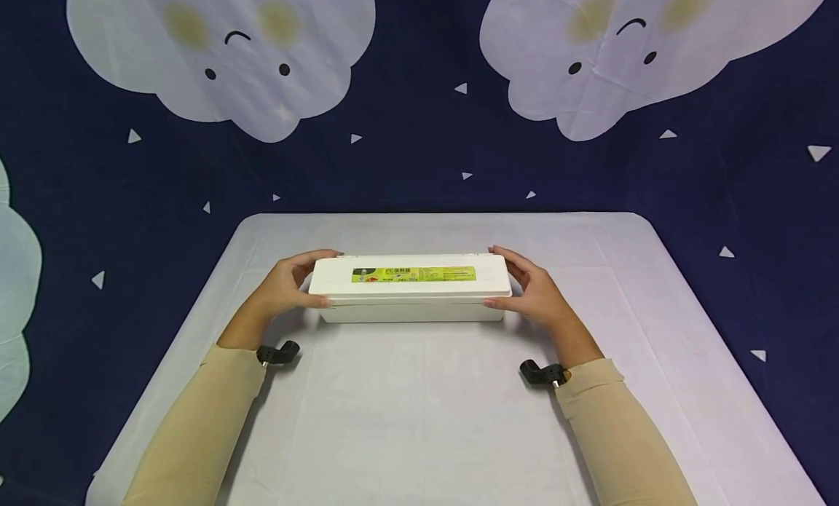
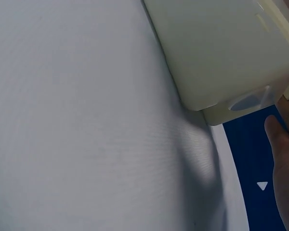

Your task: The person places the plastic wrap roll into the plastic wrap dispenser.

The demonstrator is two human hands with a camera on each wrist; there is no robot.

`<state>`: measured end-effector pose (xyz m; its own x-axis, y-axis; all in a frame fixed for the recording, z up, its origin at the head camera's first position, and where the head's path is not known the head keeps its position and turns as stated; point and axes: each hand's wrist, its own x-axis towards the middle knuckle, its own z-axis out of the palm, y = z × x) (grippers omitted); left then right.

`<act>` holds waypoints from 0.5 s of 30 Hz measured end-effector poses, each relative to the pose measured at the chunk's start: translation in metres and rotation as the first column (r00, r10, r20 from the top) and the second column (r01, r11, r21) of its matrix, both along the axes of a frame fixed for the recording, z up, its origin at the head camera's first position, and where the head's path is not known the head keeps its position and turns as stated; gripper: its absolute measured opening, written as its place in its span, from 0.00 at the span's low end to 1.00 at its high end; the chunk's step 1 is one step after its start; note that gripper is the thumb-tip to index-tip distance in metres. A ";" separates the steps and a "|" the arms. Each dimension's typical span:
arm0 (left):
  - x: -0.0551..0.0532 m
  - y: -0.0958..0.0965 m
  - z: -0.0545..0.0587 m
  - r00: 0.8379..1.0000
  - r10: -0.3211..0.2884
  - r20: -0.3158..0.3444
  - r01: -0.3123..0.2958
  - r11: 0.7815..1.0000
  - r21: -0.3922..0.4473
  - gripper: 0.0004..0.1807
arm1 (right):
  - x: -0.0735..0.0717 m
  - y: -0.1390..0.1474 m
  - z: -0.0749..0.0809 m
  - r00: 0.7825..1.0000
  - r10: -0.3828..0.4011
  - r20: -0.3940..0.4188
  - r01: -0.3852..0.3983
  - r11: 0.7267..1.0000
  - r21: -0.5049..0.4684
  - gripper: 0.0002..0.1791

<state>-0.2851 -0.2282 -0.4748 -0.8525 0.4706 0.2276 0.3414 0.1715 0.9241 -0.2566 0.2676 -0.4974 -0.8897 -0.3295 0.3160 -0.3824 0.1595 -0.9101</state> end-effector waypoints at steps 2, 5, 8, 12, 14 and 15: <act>0.000 0.000 -0.001 1.000 -0.001 -0.001 0.001 1.000 -0.005 0.48 | 0.001 0.000 0.000 1.000 0.001 0.001 -0.001 1.000 0.006 0.56; 0.001 0.000 -0.001 1.000 -0.007 0.000 0.007 1.000 -0.007 0.48 | 0.003 0.000 0.000 1.000 0.004 0.004 -0.004 1.000 0.011 0.56; 0.002 0.000 -0.002 1.000 -0.012 0.002 0.012 1.000 -0.013 0.48 | 0.004 0.000 -0.001 1.000 0.011 0.008 -0.011 1.000 0.009 0.57; 0.003 0.000 -0.004 1.000 -0.012 0.011 0.012 1.000 -0.019 0.47 | 0.005 0.000 -0.001 1.000 0.015 0.011 -0.016 1.000 0.006 0.57; 0.003 0.000 -0.005 1.000 -0.014 0.011 0.014 1.000 -0.019 0.47 | 0.005 -0.001 -0.001 1.000 0.021 0.007 -0.021 1.000 0.002 0.57; 0.004 0.000 -0.005 1.000 -0.014 0.010 0.014 1.000 -0.018 0.47 | 0.005 -0.001 -0.001 1.000 0.021 0.007 -0.021 1.000 -0.001 0.57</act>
<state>-0.2814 -0.2282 -0.4802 -0.8477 0.4868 0.2109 0.3352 0.1833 0.9241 -0.2511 0.2669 -0.4983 -0.8848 -0.3478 0.3101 -0.3792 0.1505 -0.9130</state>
